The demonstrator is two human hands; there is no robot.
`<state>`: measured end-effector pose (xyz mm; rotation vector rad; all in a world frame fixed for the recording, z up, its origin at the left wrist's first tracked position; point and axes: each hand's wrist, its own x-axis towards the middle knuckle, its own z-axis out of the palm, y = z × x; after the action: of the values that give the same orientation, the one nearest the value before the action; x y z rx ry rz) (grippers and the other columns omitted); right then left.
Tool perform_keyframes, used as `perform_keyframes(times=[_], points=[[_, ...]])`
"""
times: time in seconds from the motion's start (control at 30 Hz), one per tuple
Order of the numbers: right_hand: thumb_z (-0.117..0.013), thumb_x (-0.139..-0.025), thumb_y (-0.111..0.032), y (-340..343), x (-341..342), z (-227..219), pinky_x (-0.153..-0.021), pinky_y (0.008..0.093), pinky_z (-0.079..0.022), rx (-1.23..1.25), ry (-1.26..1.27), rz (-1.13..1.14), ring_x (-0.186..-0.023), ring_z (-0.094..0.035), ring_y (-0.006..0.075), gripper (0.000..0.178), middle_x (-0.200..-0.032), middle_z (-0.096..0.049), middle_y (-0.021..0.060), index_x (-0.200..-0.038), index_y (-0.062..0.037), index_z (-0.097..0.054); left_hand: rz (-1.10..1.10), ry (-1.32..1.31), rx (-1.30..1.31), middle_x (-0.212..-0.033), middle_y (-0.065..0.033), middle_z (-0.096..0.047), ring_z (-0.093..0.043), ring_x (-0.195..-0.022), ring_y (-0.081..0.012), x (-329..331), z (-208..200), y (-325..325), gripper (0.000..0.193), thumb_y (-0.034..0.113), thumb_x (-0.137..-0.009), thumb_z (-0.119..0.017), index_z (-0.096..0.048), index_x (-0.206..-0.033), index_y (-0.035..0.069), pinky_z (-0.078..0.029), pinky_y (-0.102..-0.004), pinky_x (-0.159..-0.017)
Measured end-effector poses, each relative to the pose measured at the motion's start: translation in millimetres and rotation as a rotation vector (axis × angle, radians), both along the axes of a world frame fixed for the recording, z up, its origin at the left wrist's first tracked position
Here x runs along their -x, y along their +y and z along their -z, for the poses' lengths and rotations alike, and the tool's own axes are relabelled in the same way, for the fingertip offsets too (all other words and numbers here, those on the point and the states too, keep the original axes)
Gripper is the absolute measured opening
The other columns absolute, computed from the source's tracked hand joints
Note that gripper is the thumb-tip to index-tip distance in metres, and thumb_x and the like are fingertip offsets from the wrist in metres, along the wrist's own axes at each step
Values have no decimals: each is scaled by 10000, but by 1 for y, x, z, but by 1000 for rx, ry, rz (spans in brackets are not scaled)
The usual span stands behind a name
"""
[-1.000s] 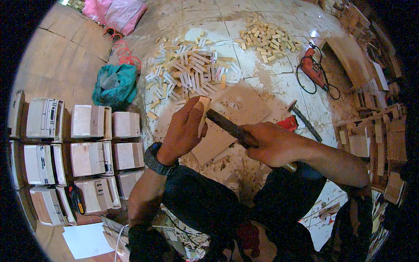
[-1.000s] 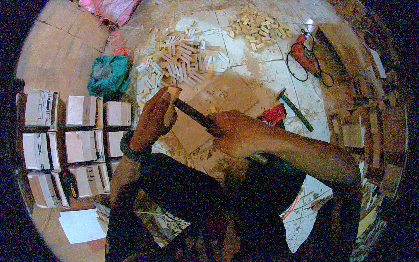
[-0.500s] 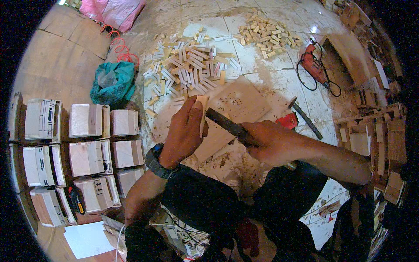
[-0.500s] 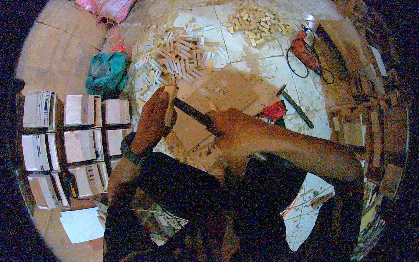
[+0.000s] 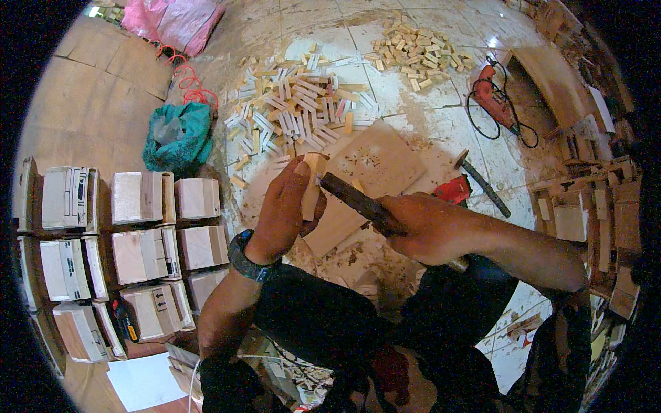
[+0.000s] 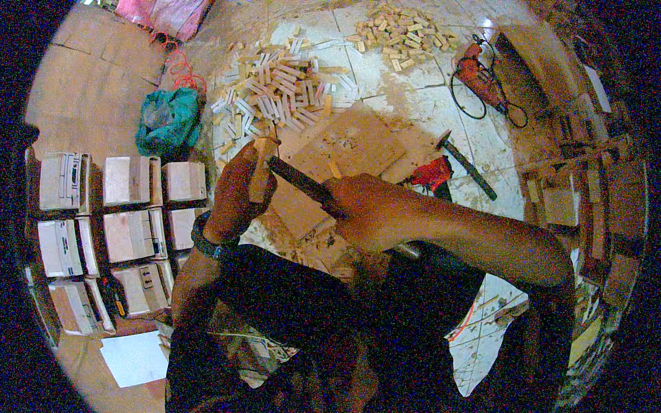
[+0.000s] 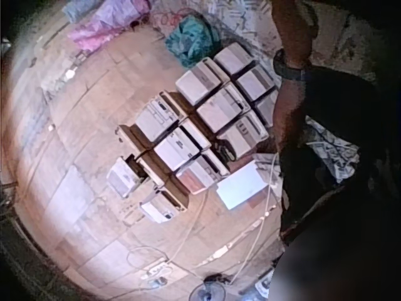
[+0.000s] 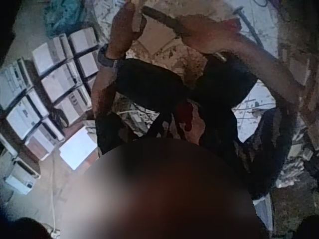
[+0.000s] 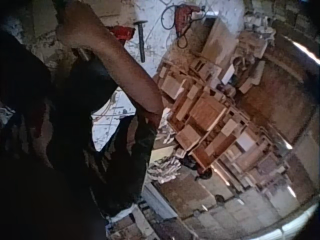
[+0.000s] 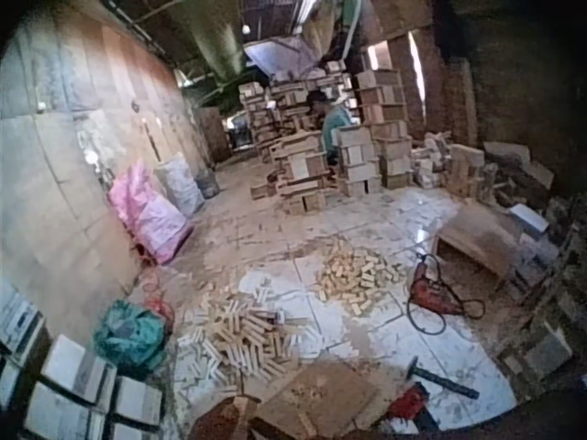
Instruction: The person sits on the floor and uses a file to smooth the edges of small wooden blocks. They then use a pneumatic nail gun to fasten the blocks together into small assemblies, placing the finished pieces on a cardboard sheet.
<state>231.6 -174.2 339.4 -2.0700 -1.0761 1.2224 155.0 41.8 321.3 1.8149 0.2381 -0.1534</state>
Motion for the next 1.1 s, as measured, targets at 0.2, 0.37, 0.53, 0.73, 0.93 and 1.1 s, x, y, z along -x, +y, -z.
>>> perform_keyframes(times=[0.2,0.37,0.53,0.73,0.93,1.1], points=[[-516,-775,-101,-2,2,-3,-719,457,-453,50,-30,31,-835,-589,380,372,-832,-580,212,-1122,11,-444,-39,77,253,-660,-11,-518,-452,-486,-109,-4,-1,-2,369,348,-948,-376,-522,-1154,79,-346,-242,-423],[-502,-769,-77,-2,4,0,-742,472,-453,50,2,75,-848,-580,406,414,-841,-579,238,-1162,31,-428,-91,68,195,-600,26,-475,-376,-416,-71,-4,0,-8,441,433,-950,-337,-511,-1179,100,-268,-216,-369],[-499,-759,-59,-2,6,6,-766,488,-447,-4,-25,82,-880,-570,425,427,-858,-578,259,-1158,64,-409,-67,89,180,-599,26,-467,-366,-413,-68,-5,1,-7,429,440,-950,-341,-491,-1187,117,-267,-213,-369],[-504,-752,-55,-2,8,9,-774,506,-443,-10,-54,97,-878,-560,448,415,-850,-571,277,-1125,90,-397,-134,68,207,-593,13,-465,-373,-434,-63,-7,4,-13,379,384,-963,-354,-467,-1188,101,-278,-211,-396],[-505,-744,-52,-2,6,8,-760,508,-444,0,-35,101,-868,-561,453,386,-845,-569,280,-1092,86,-408,-115,58,115,-600,0,-484,-403,-465,-66,-7,-1,-16,357,339,-969,-361,-473,-1172,68,-301,-222,-428],[-501,-742,-46,-1,6,9,-766,509,-442,-14,-11,95,-867,-559,455,366,-843,-567,281,-1073,83,-413,-112,24,59,-580,0,-489,-418,-457,-76,-8,2,-14,363,334,-971,-353,-476,-1168,55,-315,-236,-432]])
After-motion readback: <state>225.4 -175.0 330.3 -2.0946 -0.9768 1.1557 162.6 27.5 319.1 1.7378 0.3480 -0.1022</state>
